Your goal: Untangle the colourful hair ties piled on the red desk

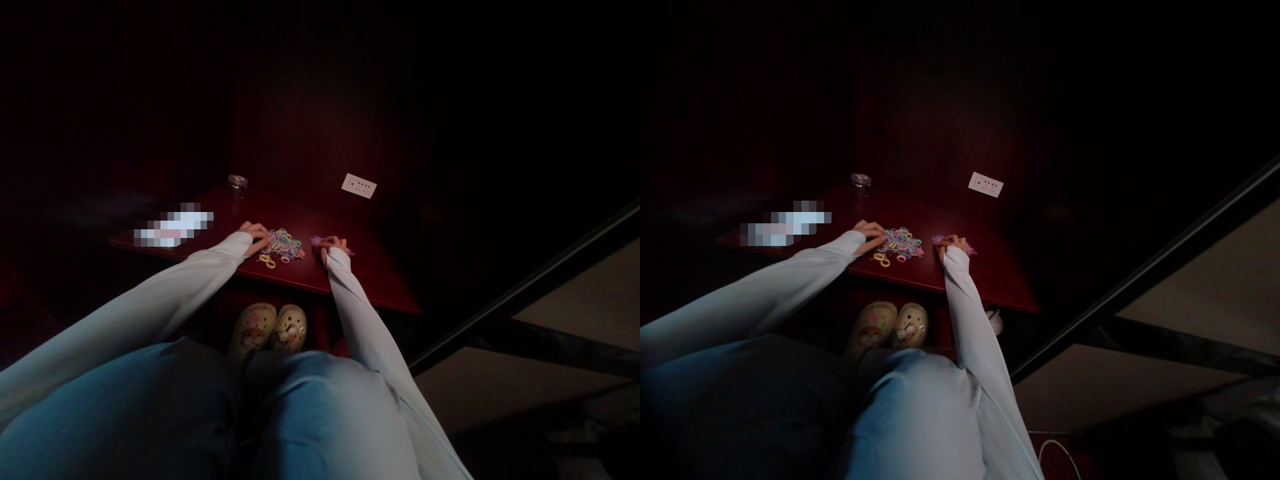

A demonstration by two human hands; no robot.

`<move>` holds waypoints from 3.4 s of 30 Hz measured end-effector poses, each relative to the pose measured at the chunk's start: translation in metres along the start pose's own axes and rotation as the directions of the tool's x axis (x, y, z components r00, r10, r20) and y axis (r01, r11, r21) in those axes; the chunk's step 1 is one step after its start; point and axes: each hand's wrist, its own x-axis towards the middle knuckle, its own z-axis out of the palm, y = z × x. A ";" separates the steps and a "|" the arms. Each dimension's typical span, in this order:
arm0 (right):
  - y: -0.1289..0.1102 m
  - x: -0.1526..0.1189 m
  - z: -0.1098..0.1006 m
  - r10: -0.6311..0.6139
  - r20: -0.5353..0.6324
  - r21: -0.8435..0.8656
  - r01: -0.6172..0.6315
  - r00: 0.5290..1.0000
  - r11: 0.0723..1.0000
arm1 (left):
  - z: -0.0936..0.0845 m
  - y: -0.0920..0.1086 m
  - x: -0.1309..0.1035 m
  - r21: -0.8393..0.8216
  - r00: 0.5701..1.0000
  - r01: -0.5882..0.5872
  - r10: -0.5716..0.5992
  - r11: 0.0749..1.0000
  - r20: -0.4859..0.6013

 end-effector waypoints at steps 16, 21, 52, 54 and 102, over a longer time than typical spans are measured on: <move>0.004 0.000 0.000 0.093 -0.048 -0.009 -0.093 0.995 0.996 | 0.001 -0.001 0.000 -0.005 1.000 0.007 -0.007 1.000 -0.005; 0.000 -0.003 -0.005 0.022 -0.045 -0.010 -0.023 0.999 1.000 | -0.001 0.003 -0.001 -0.006 1.000 0.017 -0.017 1.000 -0.002; -0.068 -0.013 0.005 -0.107 0.066 -0.060 0.111 0.992 0.992 | -0.006 -0.002 -0.002 0.054 0.998 0.008 -0.012 0.999 0.068; -0.071 -0.012 0.008 -0.150 0.079 -0.023 0.153 0.985 0.988 | -0.004 0.002 -0.002 0.106 0.996 0.028 -0.036 0.994 0.081; -0.084 -0.003 0.019 -0.137 0.077 -0.055 0.142 0.988 0.988 | 0.013 0.006 0.002 0.186 0.987 0.137 -0.150 0.973 0.056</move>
